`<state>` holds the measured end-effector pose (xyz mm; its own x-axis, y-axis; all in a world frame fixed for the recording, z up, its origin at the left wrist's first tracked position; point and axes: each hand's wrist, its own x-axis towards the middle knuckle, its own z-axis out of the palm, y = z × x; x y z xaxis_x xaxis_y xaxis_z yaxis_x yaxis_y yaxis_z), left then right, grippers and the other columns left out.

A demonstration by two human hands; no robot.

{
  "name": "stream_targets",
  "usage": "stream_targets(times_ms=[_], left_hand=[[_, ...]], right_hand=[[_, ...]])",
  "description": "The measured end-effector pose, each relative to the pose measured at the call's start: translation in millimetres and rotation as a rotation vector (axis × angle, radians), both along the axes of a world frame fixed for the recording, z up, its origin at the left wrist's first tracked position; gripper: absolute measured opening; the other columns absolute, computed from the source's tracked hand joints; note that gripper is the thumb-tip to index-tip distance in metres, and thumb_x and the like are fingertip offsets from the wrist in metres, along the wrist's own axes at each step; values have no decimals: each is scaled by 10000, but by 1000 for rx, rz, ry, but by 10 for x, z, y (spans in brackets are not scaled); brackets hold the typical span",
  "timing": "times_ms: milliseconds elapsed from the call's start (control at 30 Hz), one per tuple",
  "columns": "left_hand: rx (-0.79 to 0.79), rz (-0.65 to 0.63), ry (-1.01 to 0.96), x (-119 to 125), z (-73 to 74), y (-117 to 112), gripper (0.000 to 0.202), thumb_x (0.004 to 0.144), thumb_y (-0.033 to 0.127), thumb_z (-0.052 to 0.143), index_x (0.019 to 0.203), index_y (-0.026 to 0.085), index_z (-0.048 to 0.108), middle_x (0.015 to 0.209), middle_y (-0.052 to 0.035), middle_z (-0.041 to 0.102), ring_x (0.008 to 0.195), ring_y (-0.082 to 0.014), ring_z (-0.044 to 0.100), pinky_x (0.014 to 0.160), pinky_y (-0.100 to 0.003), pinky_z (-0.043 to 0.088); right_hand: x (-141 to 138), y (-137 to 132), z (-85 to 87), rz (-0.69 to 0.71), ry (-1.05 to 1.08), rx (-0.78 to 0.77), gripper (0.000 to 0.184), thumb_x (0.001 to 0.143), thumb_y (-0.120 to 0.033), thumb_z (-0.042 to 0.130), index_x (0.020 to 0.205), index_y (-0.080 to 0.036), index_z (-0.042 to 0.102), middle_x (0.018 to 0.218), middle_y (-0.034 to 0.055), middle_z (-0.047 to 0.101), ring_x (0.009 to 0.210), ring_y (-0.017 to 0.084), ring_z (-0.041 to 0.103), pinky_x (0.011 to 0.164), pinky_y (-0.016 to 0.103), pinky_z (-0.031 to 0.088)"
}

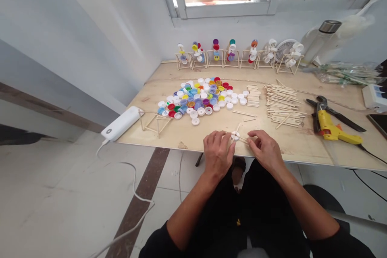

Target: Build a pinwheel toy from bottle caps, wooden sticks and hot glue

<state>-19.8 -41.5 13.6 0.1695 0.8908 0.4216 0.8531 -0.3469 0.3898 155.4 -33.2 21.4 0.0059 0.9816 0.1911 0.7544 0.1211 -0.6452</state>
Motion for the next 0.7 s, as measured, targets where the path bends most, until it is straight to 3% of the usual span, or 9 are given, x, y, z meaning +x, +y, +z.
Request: stream_targets(times_ms=[67,167,367,700], left_hand=[[18,-57,99,0,-1,-5,378,857,340,524,1212,213,558,1282,-116,561,1243,-295,428,1000,-452,306],[-6,-107,206,11,-18,-7,493,850,426,518,1308,246,485,1410,-105,457,1335,-324,326,1054,-512,246],[-46,-130,253,16,-68,1,521,871,478,449,1341,254,456,1447,-84,421,1366,-328,282,1092,-554,181],[0,-109,306,23,-123,20,549,855,530,447,1337,268,470,1442,-76,429,1365,-338,280,1091,-573,183]], right_hand=[[23,-43,-19,-1,18,39,220,830,-329,475,952,-193,598,891,42,643,582,123,555,619,283,454],[46,-89,-36,-6,54,63,220,844,-323,461,957,-190,594,883,48,632,590,126,550,624,286,457],[54,-103,-70,-46,124,48,204,837,-312,475,932,-187,606,912,52,647,627,131,580,638,284,470],[61,-89,-157,-64,157,99,189,838,-304,484,905,-188,618,890,48,657,646,134,589,641,287,478]])
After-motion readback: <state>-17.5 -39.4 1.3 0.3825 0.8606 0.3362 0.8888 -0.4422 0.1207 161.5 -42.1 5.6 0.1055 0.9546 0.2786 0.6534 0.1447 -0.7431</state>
